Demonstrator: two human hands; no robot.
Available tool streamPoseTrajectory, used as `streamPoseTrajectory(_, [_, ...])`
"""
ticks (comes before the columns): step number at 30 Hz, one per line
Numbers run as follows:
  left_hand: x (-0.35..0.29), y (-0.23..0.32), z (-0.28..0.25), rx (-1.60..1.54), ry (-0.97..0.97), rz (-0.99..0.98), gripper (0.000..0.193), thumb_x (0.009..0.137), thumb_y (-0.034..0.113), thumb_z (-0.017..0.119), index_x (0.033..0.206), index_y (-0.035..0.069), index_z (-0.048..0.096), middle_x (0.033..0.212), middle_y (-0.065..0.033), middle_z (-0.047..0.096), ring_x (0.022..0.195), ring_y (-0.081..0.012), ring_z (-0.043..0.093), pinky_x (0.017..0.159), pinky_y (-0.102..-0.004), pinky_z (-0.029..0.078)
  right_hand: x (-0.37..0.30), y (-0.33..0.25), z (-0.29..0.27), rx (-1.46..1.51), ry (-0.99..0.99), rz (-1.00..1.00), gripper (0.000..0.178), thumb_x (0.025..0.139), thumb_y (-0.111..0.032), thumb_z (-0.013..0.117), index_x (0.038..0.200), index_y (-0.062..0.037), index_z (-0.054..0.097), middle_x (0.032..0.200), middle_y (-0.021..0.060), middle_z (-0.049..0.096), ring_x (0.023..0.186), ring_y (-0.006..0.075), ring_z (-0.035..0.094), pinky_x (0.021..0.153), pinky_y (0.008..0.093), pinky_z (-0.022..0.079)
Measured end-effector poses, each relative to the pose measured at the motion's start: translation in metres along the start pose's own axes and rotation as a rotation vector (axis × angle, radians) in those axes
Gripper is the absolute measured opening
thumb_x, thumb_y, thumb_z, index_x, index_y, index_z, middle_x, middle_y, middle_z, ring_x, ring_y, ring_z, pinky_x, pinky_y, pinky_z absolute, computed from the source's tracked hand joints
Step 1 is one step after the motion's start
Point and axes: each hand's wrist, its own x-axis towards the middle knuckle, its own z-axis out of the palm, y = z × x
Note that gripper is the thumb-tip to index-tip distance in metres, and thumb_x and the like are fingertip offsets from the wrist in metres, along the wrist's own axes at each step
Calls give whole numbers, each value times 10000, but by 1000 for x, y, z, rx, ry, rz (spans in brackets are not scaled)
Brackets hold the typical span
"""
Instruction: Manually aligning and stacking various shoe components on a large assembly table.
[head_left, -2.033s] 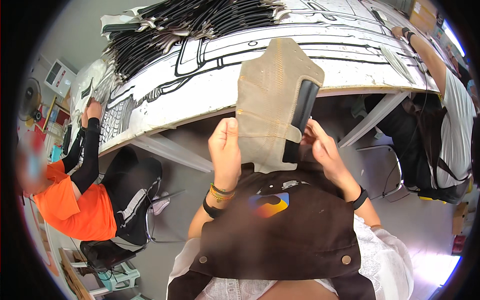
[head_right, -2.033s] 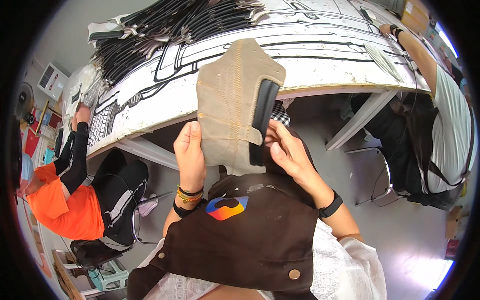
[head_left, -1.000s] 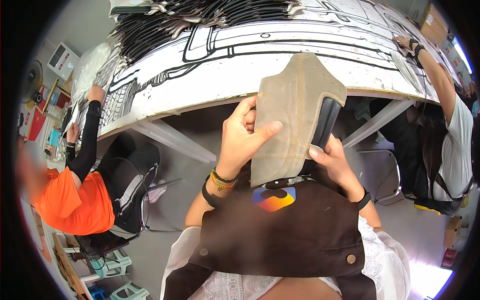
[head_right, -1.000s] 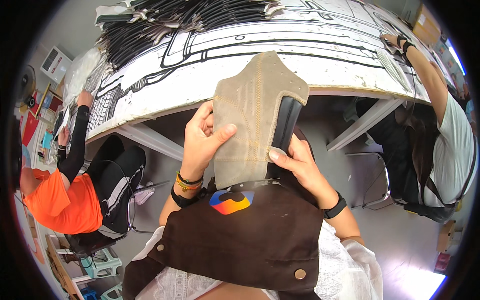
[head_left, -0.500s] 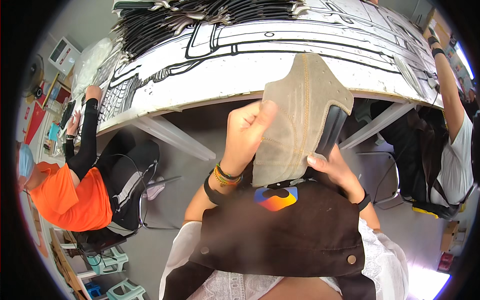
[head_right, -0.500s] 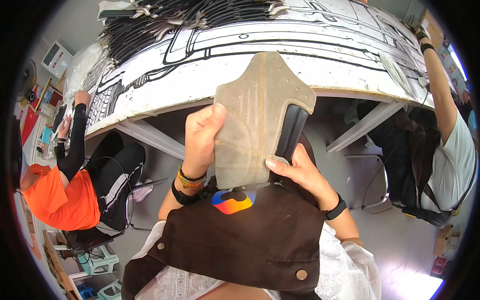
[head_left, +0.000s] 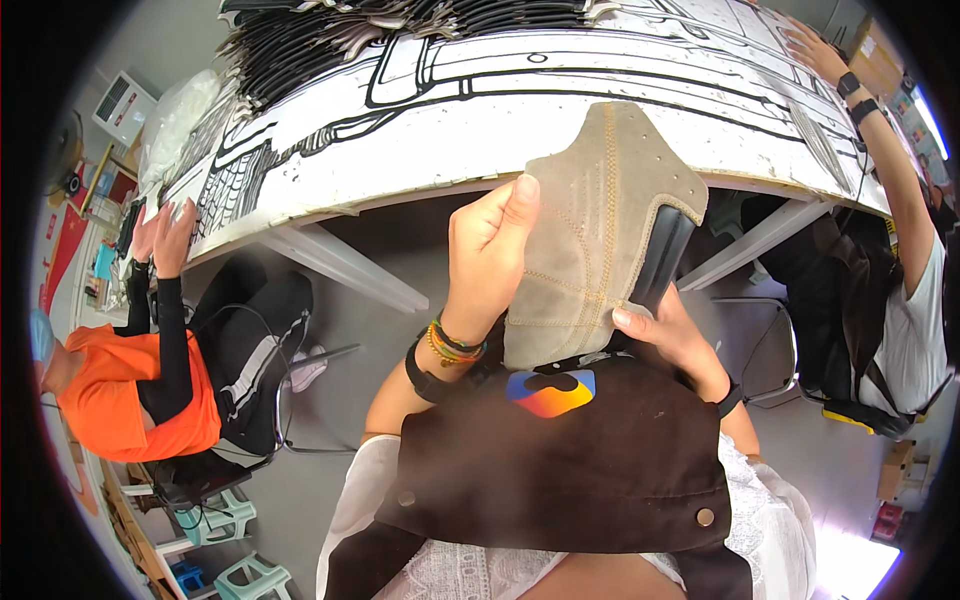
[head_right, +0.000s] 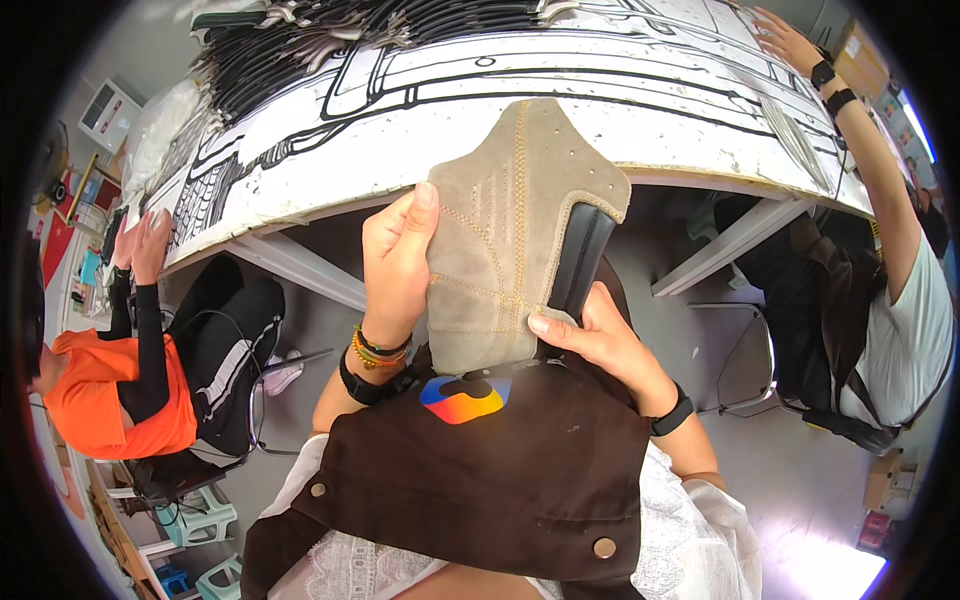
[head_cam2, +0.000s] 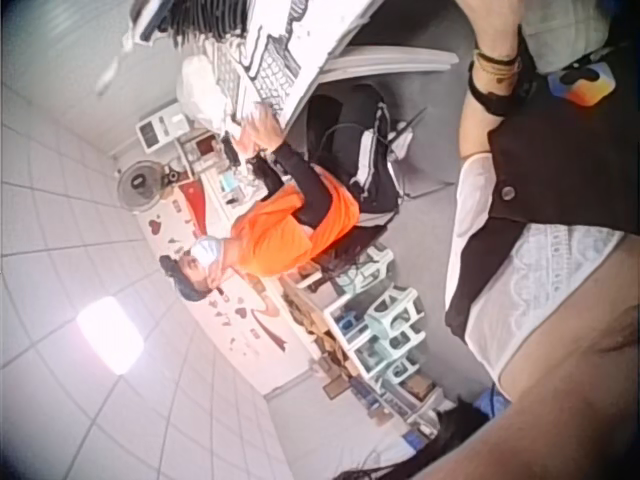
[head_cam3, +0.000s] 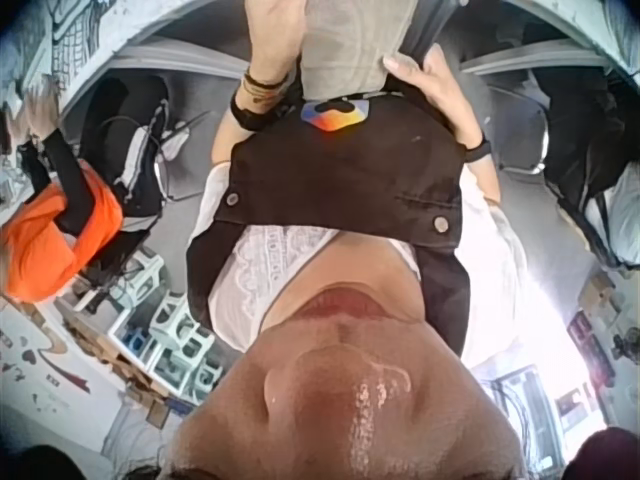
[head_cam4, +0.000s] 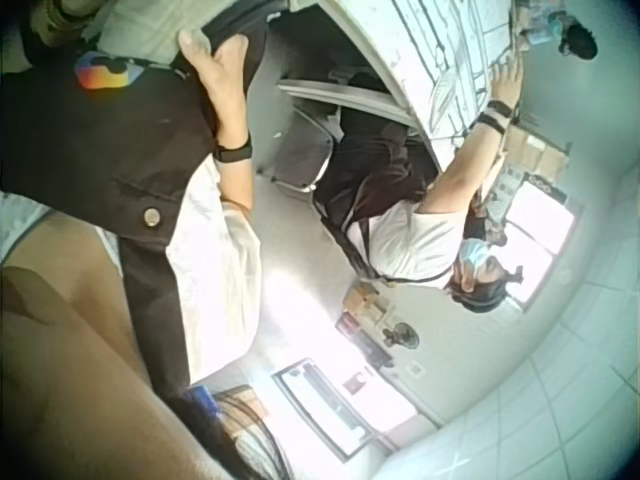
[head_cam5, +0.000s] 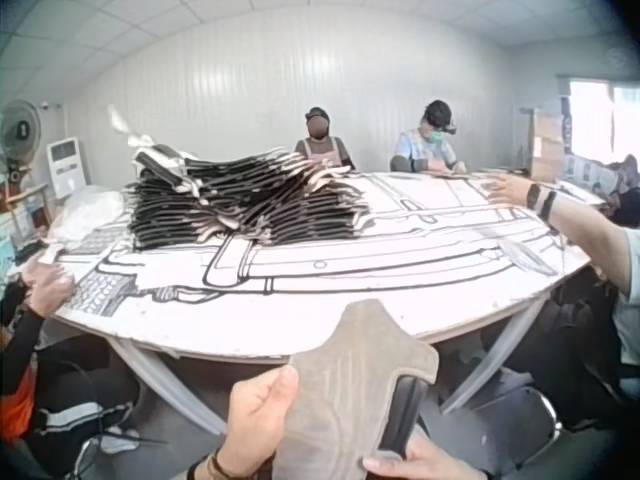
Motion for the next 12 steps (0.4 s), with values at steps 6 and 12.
streamPoseTrajectory(6, [-1,21,27,-84,128,59,277,939,192,652,1081,-46,641,746,27,643,612,20,459,521,-160,348,0,-5,5,32,-5,-9,660,874,-296,719,1367,48,445,1314,121,553,1223,190,492,1049,329,366])
streamPoseTrajectory(12, [-4,14,9,6,38,-76,303,949,105,619,1186,-76,569,1009,-74,685,883,-80,625,810,-214,506,1,-2,0,-45,-45,28,684,876,-297,719,1392,36,417,1349,126,524,1250,192,471,1071,329,342])
